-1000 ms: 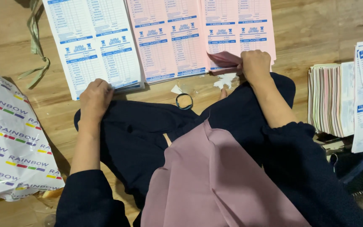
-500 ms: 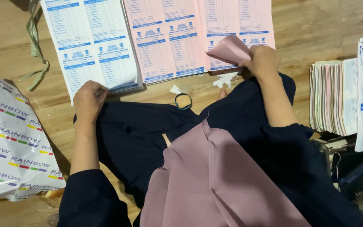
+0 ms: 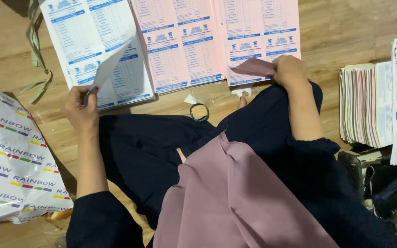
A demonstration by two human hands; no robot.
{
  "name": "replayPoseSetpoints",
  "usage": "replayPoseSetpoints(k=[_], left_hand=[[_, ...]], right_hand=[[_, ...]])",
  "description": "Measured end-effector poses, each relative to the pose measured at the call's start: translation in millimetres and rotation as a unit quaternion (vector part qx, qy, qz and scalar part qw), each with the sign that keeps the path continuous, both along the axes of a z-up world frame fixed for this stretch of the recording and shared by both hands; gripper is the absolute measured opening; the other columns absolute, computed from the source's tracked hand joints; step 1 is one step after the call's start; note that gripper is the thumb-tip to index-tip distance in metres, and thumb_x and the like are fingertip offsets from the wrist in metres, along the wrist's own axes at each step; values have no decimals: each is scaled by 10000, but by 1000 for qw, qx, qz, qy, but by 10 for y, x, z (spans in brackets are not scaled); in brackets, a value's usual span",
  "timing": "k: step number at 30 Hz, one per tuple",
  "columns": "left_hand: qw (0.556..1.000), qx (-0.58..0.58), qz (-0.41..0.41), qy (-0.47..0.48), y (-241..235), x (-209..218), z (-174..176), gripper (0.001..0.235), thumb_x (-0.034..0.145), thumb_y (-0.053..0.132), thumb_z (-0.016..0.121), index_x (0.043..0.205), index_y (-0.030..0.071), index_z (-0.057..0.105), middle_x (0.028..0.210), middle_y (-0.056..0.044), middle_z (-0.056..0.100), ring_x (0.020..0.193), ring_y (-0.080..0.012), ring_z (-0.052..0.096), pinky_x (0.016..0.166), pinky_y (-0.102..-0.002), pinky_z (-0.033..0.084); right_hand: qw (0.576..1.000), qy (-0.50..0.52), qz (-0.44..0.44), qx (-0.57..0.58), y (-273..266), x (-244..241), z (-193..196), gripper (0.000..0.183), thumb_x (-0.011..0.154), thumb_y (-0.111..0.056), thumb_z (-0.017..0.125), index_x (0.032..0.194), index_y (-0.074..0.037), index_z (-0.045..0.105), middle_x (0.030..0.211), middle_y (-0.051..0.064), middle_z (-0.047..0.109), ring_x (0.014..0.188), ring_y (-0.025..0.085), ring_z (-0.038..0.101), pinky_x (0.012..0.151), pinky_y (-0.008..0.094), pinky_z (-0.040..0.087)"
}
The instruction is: Sorting and inspecting printed forms by flipping through pages while sitting on the floor
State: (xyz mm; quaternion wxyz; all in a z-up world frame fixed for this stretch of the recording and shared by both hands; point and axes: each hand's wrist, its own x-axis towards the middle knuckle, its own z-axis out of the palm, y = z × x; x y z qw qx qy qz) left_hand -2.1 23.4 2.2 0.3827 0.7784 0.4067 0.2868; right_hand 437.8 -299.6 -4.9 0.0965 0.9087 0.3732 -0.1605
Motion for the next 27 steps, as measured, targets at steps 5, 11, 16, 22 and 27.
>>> replayPoseSetpoints(k=[5, 11, 16, 22, 27], left_hand=[[944, 287, -64, -152, -337, 764, 785, 195, 840, -153, 573, 932, -15, 674, 958, -189, 669, 864, -346, 640, 749, -366, 506], [881, 443, -149, -70, -570, 1498, 478, 221, 851, -9, 680, 1057, 52, 624, 962, -128, 683, 856, -263, 697, 726, -320, 617], [849, 479, -218, -42, -783, 1761, -18, 446, 781, -69, 721, 1146, 130, 560, 1040, -127, 646, 905, -265, 664, 751, -335, 593], [846, 485, -220, 4, -915, 1793, -673, 287, 825, 95, 655, 1081, 215, 604, 1054, -73, 629, 929, -230, 628, 795, -339, 529], [857, 482, -180, 28, -974, 1767, -986, 231, 871, 207, 561, 1089, 263, 614, 1066, -22, 622, 953, -186, 606, 818, -307, 491]], right_hand=[[996, 17, -28, 85, 56, -201, 540, 223, 711, -237, 707, 840, -56, 688, 703, 208, 634, 791, 422, 622, 674, 492, 486], [983, -72, -74, 151, -121, 117, 47, 377, 731, -498, 753, 726, -128, 683, 588, 81, 597, 558, 285, 581, 442, 381, 411], [971, -76, -105, 199, -110, 105, 137, 283, 773, -425, 688, 719, -151, 643, 648, 110, 616, 609, 371, 567, 481, 456, 386], [966, -102, -77, 227, -118, 104, 106, 287, 710, -426, 778, 754, -159, 682, 625, 122, 612, 629, 375, 604, 497, 447, 444], [963, -57, -56, 256, -56, -34, 321, 277, 676, -283, 836, 741, -78, 661, 651, 133, 620, 676, 394, 616, 555, 452, 473]])
